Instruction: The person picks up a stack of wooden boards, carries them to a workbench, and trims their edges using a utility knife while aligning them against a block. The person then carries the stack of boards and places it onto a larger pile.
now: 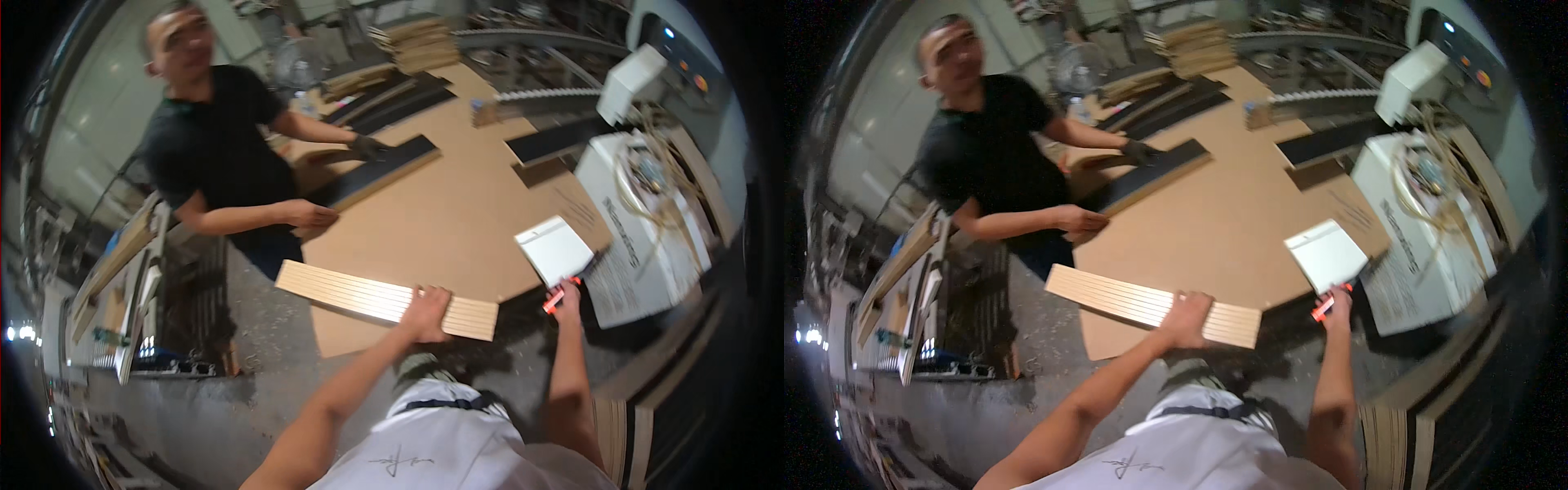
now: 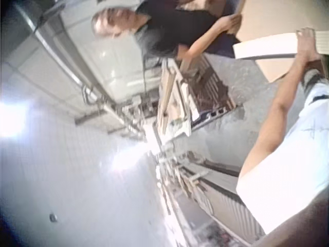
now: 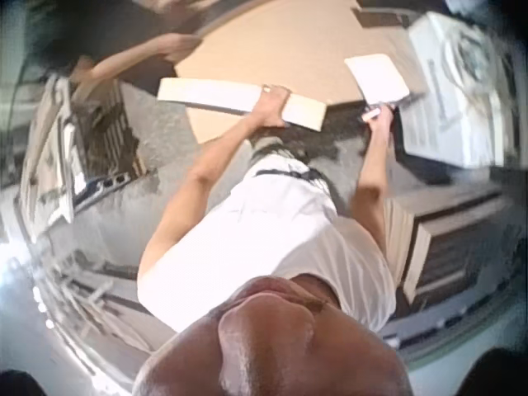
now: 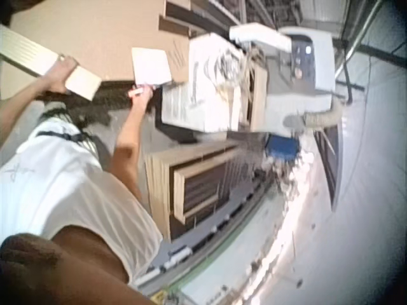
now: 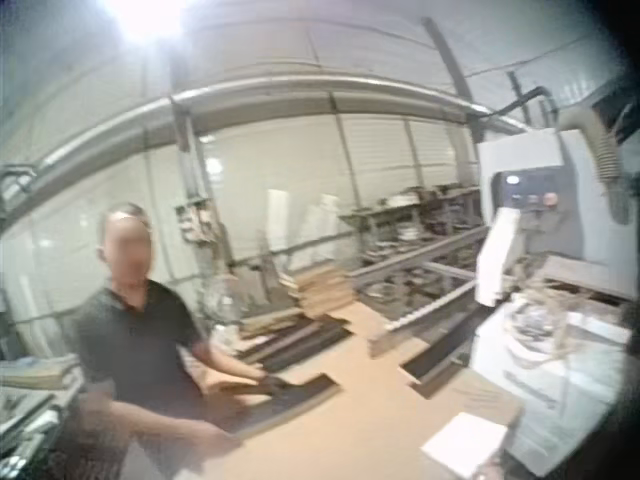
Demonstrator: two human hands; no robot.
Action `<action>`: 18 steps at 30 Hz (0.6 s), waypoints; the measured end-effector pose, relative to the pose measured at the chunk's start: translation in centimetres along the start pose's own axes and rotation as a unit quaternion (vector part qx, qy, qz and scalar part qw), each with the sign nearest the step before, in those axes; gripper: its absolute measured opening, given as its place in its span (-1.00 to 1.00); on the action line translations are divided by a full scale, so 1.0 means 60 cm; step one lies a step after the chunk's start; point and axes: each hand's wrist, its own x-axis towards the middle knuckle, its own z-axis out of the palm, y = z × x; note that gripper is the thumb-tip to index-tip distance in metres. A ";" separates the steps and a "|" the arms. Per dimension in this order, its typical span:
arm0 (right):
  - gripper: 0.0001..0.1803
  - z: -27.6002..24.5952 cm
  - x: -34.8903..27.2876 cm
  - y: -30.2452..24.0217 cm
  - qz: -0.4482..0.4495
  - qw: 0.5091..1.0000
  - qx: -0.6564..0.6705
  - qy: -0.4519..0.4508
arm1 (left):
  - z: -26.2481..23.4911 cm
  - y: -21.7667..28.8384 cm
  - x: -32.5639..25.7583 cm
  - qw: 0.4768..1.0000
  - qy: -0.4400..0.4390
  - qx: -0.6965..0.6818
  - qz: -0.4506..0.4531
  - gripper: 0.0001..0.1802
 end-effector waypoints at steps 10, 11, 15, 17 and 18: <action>-0.80 -0.047 -0.197 0.230 0.190 0.975 -0.114 0.033 | -0.032 0.005 -0.031 1.000 -0.007 0.012 -0.022 -0.07; -0.79 -0.065 -0.224 0.250 0.202 0.969 -0.131 0.050 | -0.029 0.001 -0.027 1.000 -0.017 0.005 -0.024 -0.06; -0.74 -0.140 -0.270 0.318 0.217 0.972 -0.067 0.064 | -0.018 -0.009 -0.014 0.998 -0.036 -0.020 -0.050 -0.07; -0.74 -0.109 -0.284 0.313 0.175 0.983 -0.029 0.056 | -0.019 -0.008 -0.016 0.998 -0.041 -0.014 -0.053 -0.09; -0.74 -0.105 -0.286 0.305 0.164 0.986 -0.029 0.025 | -0.022 0.003 -0.012 0.998 -0.037 -0.007 -0.049 -0.11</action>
